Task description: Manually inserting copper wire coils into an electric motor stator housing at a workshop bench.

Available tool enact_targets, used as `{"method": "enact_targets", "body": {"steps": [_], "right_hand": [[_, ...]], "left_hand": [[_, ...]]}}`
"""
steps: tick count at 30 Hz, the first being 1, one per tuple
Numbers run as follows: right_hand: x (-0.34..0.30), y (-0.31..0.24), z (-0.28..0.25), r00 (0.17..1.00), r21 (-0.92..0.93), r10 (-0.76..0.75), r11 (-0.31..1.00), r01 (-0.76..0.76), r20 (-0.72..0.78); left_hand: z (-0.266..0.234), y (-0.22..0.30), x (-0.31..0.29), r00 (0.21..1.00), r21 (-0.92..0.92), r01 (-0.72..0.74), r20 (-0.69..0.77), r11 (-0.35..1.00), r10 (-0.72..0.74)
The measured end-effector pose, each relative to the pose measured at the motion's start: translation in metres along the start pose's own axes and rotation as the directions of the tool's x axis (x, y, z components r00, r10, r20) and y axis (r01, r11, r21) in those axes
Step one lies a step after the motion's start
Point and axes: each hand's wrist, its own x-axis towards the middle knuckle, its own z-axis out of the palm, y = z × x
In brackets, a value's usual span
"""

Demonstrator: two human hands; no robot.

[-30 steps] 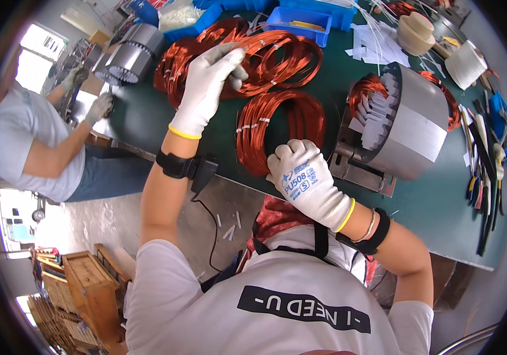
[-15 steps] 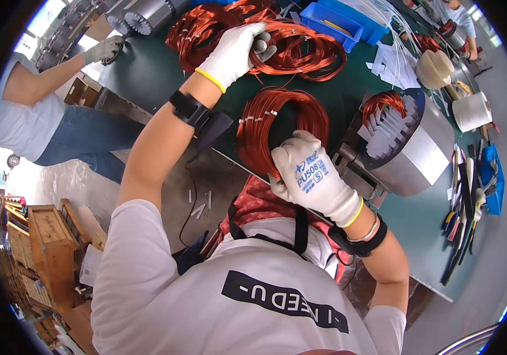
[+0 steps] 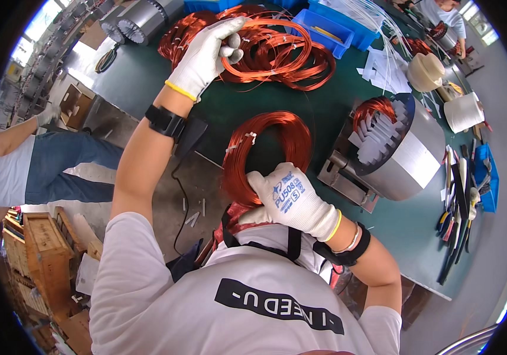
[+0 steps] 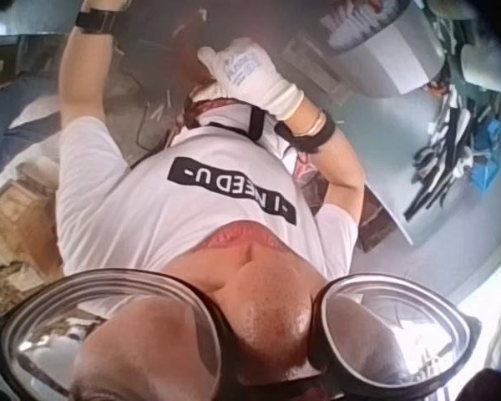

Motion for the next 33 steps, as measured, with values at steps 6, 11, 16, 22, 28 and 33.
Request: {"method": "enact_targets", "body": {"steps": [6,11,16,22,28,33], "right_hand": [[0.004,0.009,0.001,0.990,0.010,0.035,0.999,-0.034,-0.137],[0.003,0.013,0.005,0.943,-0.079,0.001,0.996,-0.029,-0.334],[0.001,0.009,0.001,0.932,-0.109,0.079,0.986,-0.125,-0.353],[0.001,0.008,-0.016,0.948,-0.158,0.266,0.943,-0.294,-0.176],[0.005,0.014,-0.018,0.780,0.570,0.499,0.789,-0.228,-0.378],[0.012,0.014,-0.022,0.762,1.000,0.647,0.015,0.021,-0.026]], "left_hand": [[-0.004,0.005,-0.023,0.998,0.170,-0.037,0.063,0.985,0.027],[-0.006,0.001,-0.034,0.997,0.052,-0.015,0.075,0.999,0.011],[0.008,-0.001,-0.050,0.999,0.014,0.000,0.039,1.000,-0.001],[0.023,-0.008,-0.074,0.981,0.177,-0.061,0.190,0.982,0.027],[0.038,-0.017,-0.089,0.962,0.337,-0.154,0.265,0.929,0.063],[0.048,-0.023,-0.116,0.861,0.603,-0.452,0.487,0.657,0.145]]}}
